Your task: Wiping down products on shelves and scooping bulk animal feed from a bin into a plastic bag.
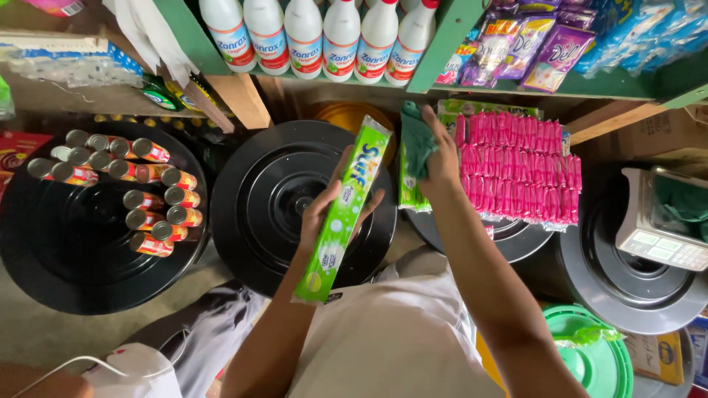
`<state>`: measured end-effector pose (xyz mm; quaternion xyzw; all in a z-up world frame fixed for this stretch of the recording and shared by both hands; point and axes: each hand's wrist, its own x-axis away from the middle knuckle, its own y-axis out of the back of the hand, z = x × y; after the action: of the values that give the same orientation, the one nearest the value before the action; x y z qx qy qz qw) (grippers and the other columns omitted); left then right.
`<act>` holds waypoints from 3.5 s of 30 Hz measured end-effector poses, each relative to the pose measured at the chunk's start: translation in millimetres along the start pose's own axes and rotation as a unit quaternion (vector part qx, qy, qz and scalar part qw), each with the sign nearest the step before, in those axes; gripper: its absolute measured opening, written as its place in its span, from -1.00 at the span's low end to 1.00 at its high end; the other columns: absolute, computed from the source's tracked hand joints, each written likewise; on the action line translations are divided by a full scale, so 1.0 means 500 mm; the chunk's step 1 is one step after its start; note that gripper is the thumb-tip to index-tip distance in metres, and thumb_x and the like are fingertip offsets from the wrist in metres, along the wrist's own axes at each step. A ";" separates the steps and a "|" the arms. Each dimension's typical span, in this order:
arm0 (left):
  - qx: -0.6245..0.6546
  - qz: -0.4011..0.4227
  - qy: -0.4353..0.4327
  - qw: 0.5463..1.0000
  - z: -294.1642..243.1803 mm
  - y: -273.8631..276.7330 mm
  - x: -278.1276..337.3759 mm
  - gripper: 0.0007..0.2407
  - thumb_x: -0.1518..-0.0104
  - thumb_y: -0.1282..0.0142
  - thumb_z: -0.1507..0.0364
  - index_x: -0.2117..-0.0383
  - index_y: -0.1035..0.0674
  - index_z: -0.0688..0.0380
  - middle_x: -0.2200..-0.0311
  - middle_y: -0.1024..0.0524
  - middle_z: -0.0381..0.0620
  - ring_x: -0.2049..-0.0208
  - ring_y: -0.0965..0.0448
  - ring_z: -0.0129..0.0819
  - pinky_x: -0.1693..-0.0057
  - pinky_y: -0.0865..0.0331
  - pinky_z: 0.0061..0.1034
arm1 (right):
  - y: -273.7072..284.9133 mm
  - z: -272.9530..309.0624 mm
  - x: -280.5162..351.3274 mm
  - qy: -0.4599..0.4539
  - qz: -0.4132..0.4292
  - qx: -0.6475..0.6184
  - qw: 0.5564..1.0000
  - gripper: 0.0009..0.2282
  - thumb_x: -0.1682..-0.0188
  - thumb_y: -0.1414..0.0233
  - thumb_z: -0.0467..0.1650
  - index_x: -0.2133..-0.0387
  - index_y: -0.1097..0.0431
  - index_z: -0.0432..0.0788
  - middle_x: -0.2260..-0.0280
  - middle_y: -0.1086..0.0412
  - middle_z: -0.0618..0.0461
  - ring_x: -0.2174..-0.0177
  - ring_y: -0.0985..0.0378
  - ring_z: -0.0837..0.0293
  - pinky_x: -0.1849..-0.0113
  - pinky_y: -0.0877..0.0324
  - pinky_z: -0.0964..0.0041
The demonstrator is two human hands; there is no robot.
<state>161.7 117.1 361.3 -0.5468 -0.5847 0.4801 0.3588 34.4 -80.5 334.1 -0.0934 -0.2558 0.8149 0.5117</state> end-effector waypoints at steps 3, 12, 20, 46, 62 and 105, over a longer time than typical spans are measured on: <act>0.006 -0.057 0.014 0.998 0.001 0.058 0.006 -0.41 -0.37 0.05 0.34 -0.53 -0.07 -0.02 -0.44 -0.13 -0.02 -0.40 -0.18 -0.25 -0.36 -0.07 -0.23 | 0.049 -0.037 0.034 -0.146 -0.013 -0.152 0.977 -0.74 -0.11 -0.01 -0.14 0.17 -0.51 0.01 0.40 -0.43 0.16 0.48 -0.43 0.23 0.55 -0.29 0.38; 0.187 -0.051 0.020 0.981 -0.021 0.045 0.006 -0.52 -0.35 0.17 0.61 -0.42 -0.14 0.34 -0.39 -0.20 0.20 -0.38 -0.33 -0.11 -0.48 -0.20 -0.37 | 0.037 -0.040 0.126 -0.244 0.057 -0.364 0.897 -0.71 -0.17 0.04 -0.14 0.43 -0.37 -0.03 0.50 -0.33 0.12 0.56 -0.31 0.22 0.62 -0.18 0.44; 0.259 0.111 -0.012 0.960 -0.011 -0.016 -0.024 -0.52 -0.27 -0.02 0.38 -0.32 -0.29 0.24 -0.43 -0.10 0.25 -0.42 -0.21 0.04 -0.49 -0.15 -0.19 | -0.100 0.021 0.204 -0.163 0.015 -0.124 0.979 -0.52 -0.01 0.10 0.05 0.24 -0.49 -0.05 0.46 -0.39 0.14 0.53 -0.39 0.29 0.54 -0.29 0.46; 0.228 0.002 0.031 0.973 0.018 0.048 -0.059 -0.57 -0.47 0.21 0.18 -0.33 -0.34 0.17 -0.29 -0.38 0.04 -0.37 -0.31 -0.09 -0.50 -0.06 -0.08 | -0.253 0.043 0.177 0.367 -0.006 0.528 0.766 -0.78 0.11 -0.34 -0.35 0.26 -0.55 -0.19 0.22 -0.40 -0.04 0.28 -0.59 -0.03 0.27 -0.53 0.16; 0.217 0.113 0.113 0.963 0.003 -0.004 -0.045 -0.55 -0.46 0.24 0.21 -0.36 -0.31 0.22 -0.40 -0.24 0.00 -0.53 0.00 0.00 -0.55 0.02 0.18 | -0.196 0.149 0.072 0.392 0.002 0.530 0.752 -0.86 0.03 -0.30 -0.43 0.36 -0.50 -0.25 0.34 -0.42 -0.07 0.37 -0.52 0.01 0.31 -0.44 0.20; -0.114 -0.347 -0.102 0.925 -0.079 0.321 0.051 -0.61 -0.28 0.04 0.22 -0.23 -0.31 -0.14 0.02 -0.48 -0.21 0.04 -0.56 -0.40 -0.13 -0.47 -0.34 | -0.047 0.042 0.372 -0.247 0.183 0.285 0.908 -0.65 -0.14 0.03 -0.29 0.37 -0.51 -0.43 0.52 -0.58 -0.12 0.58 -0.56 0.20 0.60 -0.29 0.44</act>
<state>242.5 139.4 216.6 -0.2955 -0.8220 0.3087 0.3763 -41.1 84.9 384.5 0.2150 -0.1095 0.9296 0.2786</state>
